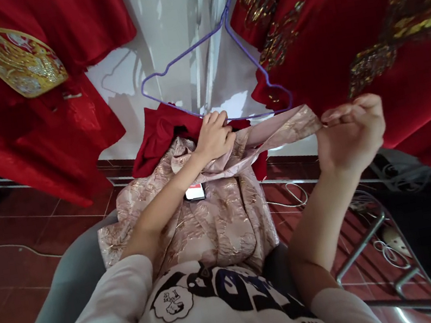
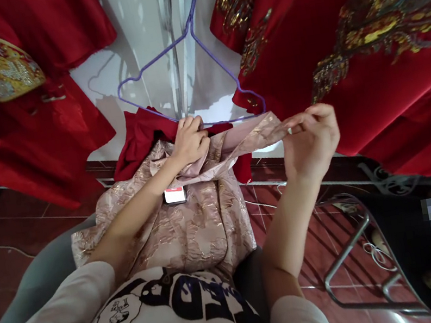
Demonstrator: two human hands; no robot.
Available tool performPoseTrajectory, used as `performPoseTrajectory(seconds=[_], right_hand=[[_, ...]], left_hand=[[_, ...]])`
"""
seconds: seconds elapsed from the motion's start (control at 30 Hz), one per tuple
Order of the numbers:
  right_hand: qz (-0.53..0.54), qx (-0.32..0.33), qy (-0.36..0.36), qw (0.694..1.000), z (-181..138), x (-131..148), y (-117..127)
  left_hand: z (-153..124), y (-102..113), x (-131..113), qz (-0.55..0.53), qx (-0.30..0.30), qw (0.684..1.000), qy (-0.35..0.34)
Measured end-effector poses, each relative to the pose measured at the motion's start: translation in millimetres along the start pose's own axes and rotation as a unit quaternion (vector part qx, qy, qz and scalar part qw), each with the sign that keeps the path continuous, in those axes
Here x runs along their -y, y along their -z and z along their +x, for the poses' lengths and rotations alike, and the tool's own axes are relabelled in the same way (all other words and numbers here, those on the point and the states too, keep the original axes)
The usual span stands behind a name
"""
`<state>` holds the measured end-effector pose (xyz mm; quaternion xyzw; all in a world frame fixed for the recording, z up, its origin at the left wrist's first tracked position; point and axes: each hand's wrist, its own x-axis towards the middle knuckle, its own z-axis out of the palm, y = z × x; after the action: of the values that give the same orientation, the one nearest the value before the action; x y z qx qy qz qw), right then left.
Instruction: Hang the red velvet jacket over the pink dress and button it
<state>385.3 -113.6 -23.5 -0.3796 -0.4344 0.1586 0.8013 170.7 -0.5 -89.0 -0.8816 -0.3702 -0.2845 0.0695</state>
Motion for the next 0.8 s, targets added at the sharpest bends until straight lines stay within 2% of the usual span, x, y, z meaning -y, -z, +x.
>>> performPoseTrajectory(seconds=[0.13, 0.33, 0.43, 0.57, 0.67, 0.8], right_hand=[[0.011, -0.073, 0.005, 0.997, 9, -13, 3], [0.056, -0.122, -0.006, 0.991, 14, -20, 6], [0.046, -0.079, -0.032, 0.995, 11, -10, 8], [0.056, 0.032, -0.05, 0.997, 7, 5, 12], [0.15, 0.089, -0.045, 0.984, 9, 3, 14], [0.256, 0.103, -0.021, 0.961, 16, -15, 10]], left_hand=[[-18, 32, -6, -0.024, 0.013, 1.0, 0.002], [-42, 61, 19, -0.027, 0.01, 0.999, 0.032], [-47, 68, 28, -0.015, 0.002, 0.999, 0.042], [-43, 60, 28, -0.006, -0.006, 0.999, 0.035], [-36, 44, 21, -0.02, -0.03, 0.999, 0.02], [-26, 28, 13, -0.044, -0.049, 0.998, -0.007]])
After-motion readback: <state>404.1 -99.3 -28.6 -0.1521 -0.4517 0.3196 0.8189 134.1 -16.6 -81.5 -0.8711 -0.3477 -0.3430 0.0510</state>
